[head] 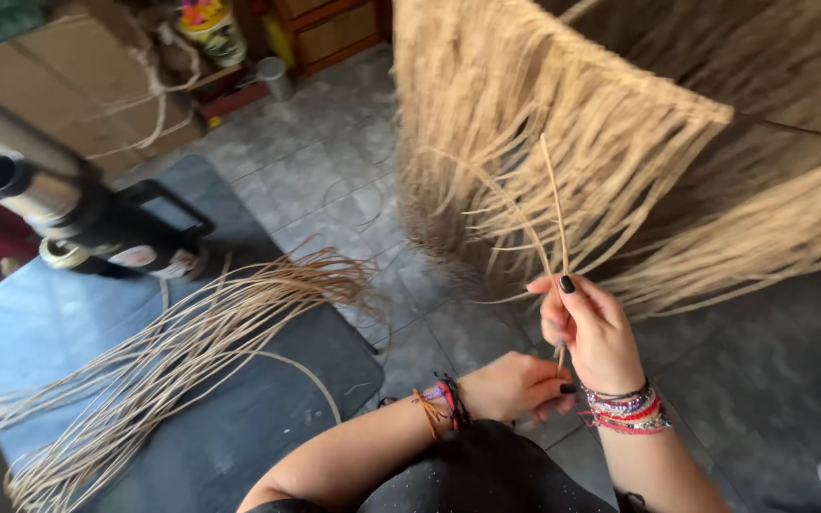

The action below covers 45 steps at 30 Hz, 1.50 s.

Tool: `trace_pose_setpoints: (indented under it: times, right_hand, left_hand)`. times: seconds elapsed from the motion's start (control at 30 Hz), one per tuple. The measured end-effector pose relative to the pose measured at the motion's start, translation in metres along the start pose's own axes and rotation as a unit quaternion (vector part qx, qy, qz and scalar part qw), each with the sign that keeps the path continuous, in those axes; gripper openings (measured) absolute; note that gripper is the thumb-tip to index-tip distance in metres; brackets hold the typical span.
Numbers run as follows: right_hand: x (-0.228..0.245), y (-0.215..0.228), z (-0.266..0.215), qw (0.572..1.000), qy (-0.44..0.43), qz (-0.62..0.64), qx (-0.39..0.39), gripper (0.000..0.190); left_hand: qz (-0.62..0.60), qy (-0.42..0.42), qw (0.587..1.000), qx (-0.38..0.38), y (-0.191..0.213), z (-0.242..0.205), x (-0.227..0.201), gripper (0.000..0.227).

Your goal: Weave natural fiber strands onto a circular frame to construct a lampshade.

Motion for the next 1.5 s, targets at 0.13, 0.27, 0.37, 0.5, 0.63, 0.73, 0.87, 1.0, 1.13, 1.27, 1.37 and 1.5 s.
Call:
trace_pose_setpoints:
  times: [0.13, 0.27, 0.37, 0.5, 0.63, 0.73, 0.87, 1.0, 1.13, 1.27, 1.37, 1.5]
  right_hand:
    - [-0.009, 0.053, -0.061, 0.97, 0.115, -0.188, -0.104, 0.03]
    - [-0.035, 0.099, -0.109, 0.921, 0.115, -0.336, -0.162, 0.029]
    - [-0.023, 0.105, -0.151, 0.904, 0.154, -0.376, -0.135, 0.034]
    - [-0.02, 0.113, -0.165, 0.904, 0.158, -0.38, -0.114, 0.035]
    - [-0.019, 0.13, -0.18, 0.891, 0.168, -0.405, -0.121, 0.031]
    - [-0.019, 0.14, -0.188, 0.89, 0.171, -0.407, -0.116, 0.031]
    - [-0.024, 0.157, -0.19, 0.873, 0.187, -0.441, -0.091, 0.031]
    - [-0.014, 0.164, -0.192, 0.863, 0.206, -0.454, -0.081, 0.03]
    - [-0.017, 0.187, -0.191, 0.858, 0.173, -0.475, -0.09, 0.03]
    - [-0.009, 0.198, -0.185, 0.809, 0.225, -0.537, -0.082, 0.026]
    - [0.014, 0.187, -0.188, 0.787, 0.213, -0.57, -0.096, 0.012]
    - [0.015, 0.195, -0.186, 0.763, 0.221, -0.604, -0.066, 0.013]
  left_hand:
    - [0.15, -0.264, 0.947, -0.108, 0.004, -0.008, -0.05, 0.027]
    - [-0.108, -0.363, 0.898, -0.222, 0.017, -0.012, -0.076, 0.032]
    - [-0.138, -0.37, 0.892, -0.219, -0.021, -0.007, -0.077, 0.039]
    - [-0.106, -0.369, 0.908, -0.168, -0.058, -0.002, -0.082, 0.05]
    - [-0.025, -0.379, 0.919, -0.106, -0.098, 0.002, -0.092, 0.056]
    - [0.004, -0.381, 0.919, -0.099, -0.111, 0.009, -0.089, 0.051]
    - [0.006, -0.384, 0.917, -0.106, -0.112, 0.029, -0.077, 0.043]
    - [0.034, -0.363, 0.926, -0.097, -0.117, 0.031, -0.088, 0.047]
    - [0.23, -0.195, 0.943, -0.142, -0.121, 0.028, -0.093, 0.046]
    - [0.488, -0.444, 0.73, -0.179, -0.175, -0.007, -0.134, 0.004]
    - [0.621, -0.452, 0.609, -0.197, -0.203, 0.015, -0.127, 0.02]
    - [0.63, -0.382, 0.654, -0.168, -0.168, 0.055, -0.073, 0.017]
Point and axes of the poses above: each hand's wrist, its own z-axis towards the middle knuckle, its own y-axis out of the back of the hand, x = y × z, the point moved 8 cm from there along z, towards the middle knuckle, and after that the axes turned 12 degrees about -z, right-handed, at the moved point
